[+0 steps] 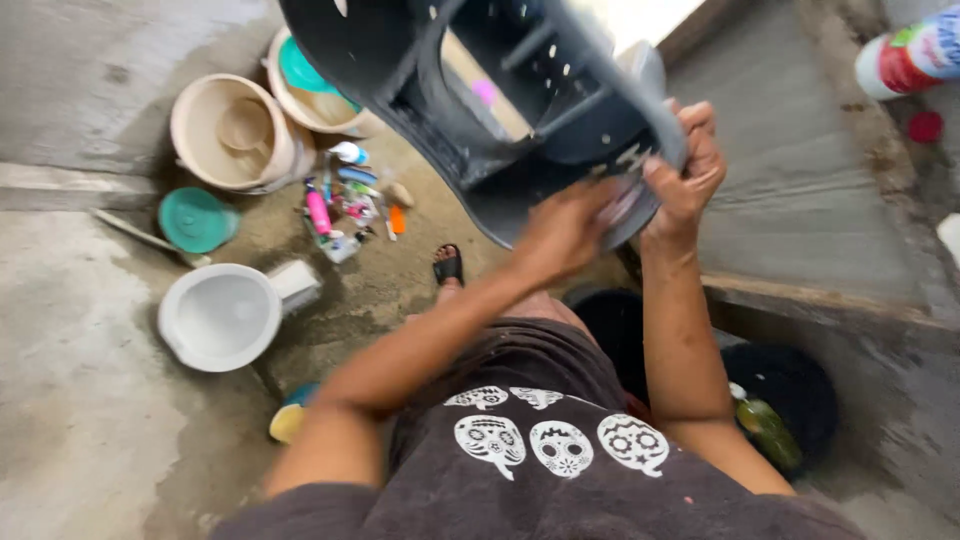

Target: Scrubbing and cleaning a plastic storage caddy in a bathroom environment using a rag and cleaning solution.

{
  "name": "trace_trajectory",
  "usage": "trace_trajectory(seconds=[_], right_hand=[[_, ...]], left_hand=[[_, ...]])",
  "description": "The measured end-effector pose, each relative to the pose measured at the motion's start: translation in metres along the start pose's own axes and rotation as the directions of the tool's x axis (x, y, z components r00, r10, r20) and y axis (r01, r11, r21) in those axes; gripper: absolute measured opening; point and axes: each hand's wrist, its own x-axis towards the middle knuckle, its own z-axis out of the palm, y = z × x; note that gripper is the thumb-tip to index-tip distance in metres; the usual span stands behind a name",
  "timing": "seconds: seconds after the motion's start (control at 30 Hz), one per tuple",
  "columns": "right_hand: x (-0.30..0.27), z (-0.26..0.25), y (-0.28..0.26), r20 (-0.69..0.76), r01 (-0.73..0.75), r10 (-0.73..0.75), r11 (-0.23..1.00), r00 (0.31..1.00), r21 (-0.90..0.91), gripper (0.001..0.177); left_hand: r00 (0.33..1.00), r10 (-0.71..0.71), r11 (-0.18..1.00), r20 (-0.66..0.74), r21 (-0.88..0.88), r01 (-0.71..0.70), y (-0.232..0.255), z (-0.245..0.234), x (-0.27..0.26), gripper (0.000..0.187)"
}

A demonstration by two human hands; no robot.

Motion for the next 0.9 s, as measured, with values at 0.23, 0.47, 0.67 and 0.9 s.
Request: trace_trajectory(seconds=[0.23, 0.47, 0.67, 0.9], right_hand=[[0.015, -0.011, 0.006, 0.015, 0.012, -0.017, 0.966, 1.000, 0.259, 0.008], [0.027, -0.004, -0.010, 0.024, 0.034, -0.044, 0.949, 0.999, 0.312, 0.008], [0.014, 0.040, 0.029, 0.001, -0.039, 0.040, 0.961, 0.999, 0.274, 0.011], [0.026, 0.065, 0.043, -0.054, -0.067, 0.093, 0.931, 0.994, 0.358, 0.022]], left_hand=[[0.946, 0.321, 0.947, 0.051, -0.040, -0.319, 0.008, -0.016, 0.009, 0.030], [0.850, 0.457, 0.843, 0.260, 0.178, -0.508, -0.019, -0.064, -0.004, 0.038], [0.950, 0.312, 0.945, -0.030, -0.089, -0.314, -0.002, -0.050, 0.029, 0.035], [0.926, 0.207, 0.891, 0.315, 0.330, -0.311, -0.044, -0.138, 0.005, 0.035]])
